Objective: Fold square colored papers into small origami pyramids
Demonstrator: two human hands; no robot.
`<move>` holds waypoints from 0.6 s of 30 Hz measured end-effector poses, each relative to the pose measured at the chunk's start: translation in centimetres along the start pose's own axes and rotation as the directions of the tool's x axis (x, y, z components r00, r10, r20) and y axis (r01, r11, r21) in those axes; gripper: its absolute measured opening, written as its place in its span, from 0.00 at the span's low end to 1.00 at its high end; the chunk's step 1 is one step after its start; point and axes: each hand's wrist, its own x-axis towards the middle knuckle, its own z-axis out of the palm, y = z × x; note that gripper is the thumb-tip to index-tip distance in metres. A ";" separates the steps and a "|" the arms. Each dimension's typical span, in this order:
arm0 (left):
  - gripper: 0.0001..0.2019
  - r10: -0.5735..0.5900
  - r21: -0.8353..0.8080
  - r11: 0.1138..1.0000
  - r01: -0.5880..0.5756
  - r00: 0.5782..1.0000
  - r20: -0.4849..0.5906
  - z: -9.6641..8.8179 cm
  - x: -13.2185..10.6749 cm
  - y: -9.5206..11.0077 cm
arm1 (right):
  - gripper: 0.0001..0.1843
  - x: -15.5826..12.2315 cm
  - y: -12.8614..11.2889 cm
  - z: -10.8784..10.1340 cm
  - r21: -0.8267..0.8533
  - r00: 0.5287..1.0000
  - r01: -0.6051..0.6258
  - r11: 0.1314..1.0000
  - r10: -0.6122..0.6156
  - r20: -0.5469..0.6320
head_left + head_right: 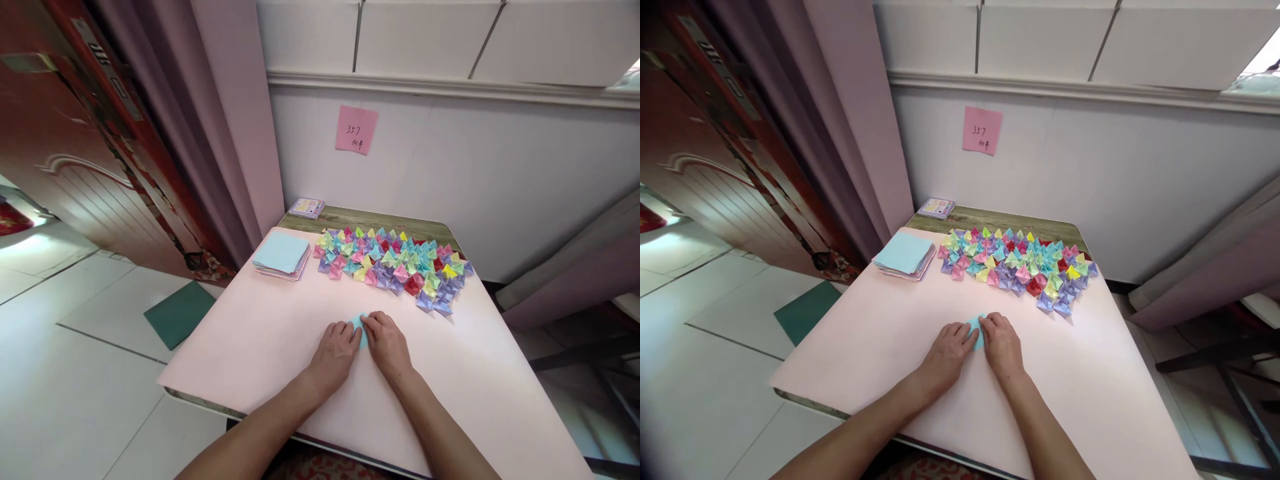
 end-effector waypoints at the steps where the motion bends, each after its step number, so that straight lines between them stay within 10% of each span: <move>1: 0.23 -0.006 -0.017 1.000 0.006 1.000 0.009 -0.2 0.0 -0.2 | 0.12 0.1 0.1 -0.2 0.034 0.999 -0.031 0.999 0.030 0.023; 8: 0.19 -0.017 -0.278 0.960 0.011 1.000 -0.020 -0.8 0.4 -2.0 | 0.10 1.5 -1.1 -2.5 -0.173 0.906 -0.368 0.914 0.394 0.154; 18: 0.17 -0.357 -0.461 0.778 0.428 0.903 0.237 -0.6 6.2 -4.2 | 0.05 2.5 -2.0 -3.1 -0.132 0.799 -0.543 0.829 0.559 0.224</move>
